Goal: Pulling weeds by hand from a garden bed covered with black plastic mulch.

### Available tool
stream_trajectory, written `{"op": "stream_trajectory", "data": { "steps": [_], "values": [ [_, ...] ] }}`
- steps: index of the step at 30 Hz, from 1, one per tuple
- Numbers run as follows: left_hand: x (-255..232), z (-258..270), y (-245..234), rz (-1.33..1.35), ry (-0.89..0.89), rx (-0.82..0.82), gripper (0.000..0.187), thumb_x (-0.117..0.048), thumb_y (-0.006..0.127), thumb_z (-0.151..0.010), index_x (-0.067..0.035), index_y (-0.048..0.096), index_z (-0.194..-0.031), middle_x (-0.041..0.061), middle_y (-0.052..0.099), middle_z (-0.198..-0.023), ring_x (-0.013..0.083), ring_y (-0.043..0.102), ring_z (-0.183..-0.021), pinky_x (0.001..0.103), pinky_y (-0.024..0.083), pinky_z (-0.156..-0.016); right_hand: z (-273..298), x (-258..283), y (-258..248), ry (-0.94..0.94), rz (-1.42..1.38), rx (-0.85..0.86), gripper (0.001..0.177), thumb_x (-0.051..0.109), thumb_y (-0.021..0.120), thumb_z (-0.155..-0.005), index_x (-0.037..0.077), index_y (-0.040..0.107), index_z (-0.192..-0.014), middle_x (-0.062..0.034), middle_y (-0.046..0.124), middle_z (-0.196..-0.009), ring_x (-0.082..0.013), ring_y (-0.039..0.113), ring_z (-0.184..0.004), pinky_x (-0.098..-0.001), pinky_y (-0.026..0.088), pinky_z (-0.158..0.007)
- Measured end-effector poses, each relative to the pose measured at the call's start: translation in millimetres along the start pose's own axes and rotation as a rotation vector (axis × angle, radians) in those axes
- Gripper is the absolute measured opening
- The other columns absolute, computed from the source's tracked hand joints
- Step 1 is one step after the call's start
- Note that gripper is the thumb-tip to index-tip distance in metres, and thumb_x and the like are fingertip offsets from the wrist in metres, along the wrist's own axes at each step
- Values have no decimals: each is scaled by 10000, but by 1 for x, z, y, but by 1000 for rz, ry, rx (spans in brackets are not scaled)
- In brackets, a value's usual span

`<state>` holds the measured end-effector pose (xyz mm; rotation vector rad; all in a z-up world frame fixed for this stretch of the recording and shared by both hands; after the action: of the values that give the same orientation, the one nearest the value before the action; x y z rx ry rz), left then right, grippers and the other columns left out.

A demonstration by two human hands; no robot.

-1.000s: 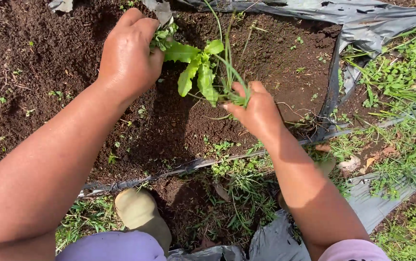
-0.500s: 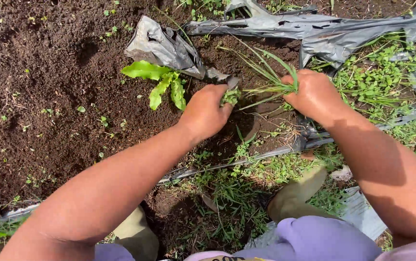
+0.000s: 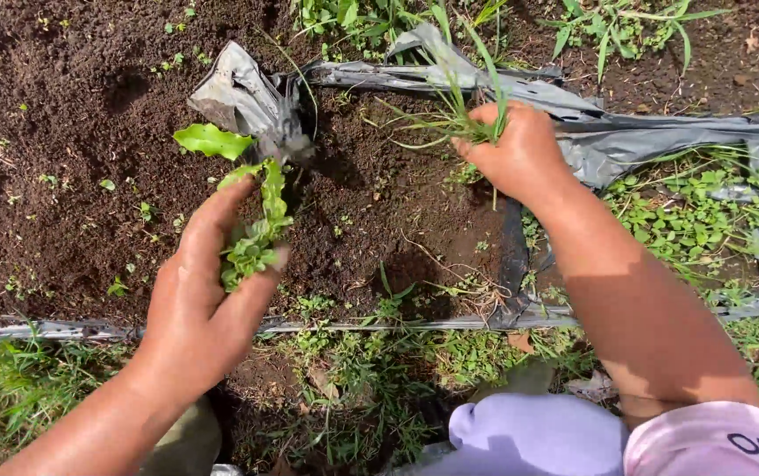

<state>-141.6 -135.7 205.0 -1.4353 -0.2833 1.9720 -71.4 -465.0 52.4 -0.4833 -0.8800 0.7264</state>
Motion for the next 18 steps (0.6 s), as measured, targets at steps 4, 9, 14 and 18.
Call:
{"op": "stream_trajectory", "data": {
  "steps": [4,9,14,18],
  "values": [
    [-45,22,-2,-88,17,-96,696,-209,685,-884,-47,426,-1509,147,538,-1435,234,618,-1070,378,520,-905,-14,41,43,-246,-54,133,327,112,738,-910,132,720,-1236,-287,558,-1401,-198,670,-664,-274,632,-559],
    [-47,13,27,-47,43,-161,645,-211,673,-932,-40,430,-1504,157,538,-1471,234,578,-1151,377,492,-973,-54,64,122,-703,347,-120,251,-73,541,-916,114,604,-760,-52,475,-773,-203,493,-501,-394,449,-347],
    [1,-23,95,74,-128,-95,601,-316,638,-931,-160,452,-1480,114,633,-1377,260,632,-1190,419,494,-985,-51,46,113,-604,91,-60,197,-75,644,-789,39,620,-948,-98,597,-946,-269,616,-790,-389,554,-667],
    [19,-46,122,210,-127,-116,592,-260,627,-952,-108,440,-1493,173,629,-1407,294,623,-1252,450,500,-1062,-26,62,23,-792,-311,-143,118,-35,591,-957,20,685,-912,-328,645,-1258,-502,450,-1374,-618,233,-1204]
  ]
}}
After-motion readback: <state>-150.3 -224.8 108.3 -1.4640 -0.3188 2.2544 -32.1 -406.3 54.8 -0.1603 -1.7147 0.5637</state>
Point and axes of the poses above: each hand's wrist, its own z-axis away from the middle knuckle, its own y-axis out of the palm, x = y × z, the point moved 3 cm from there along -z, towards the middle knuckle
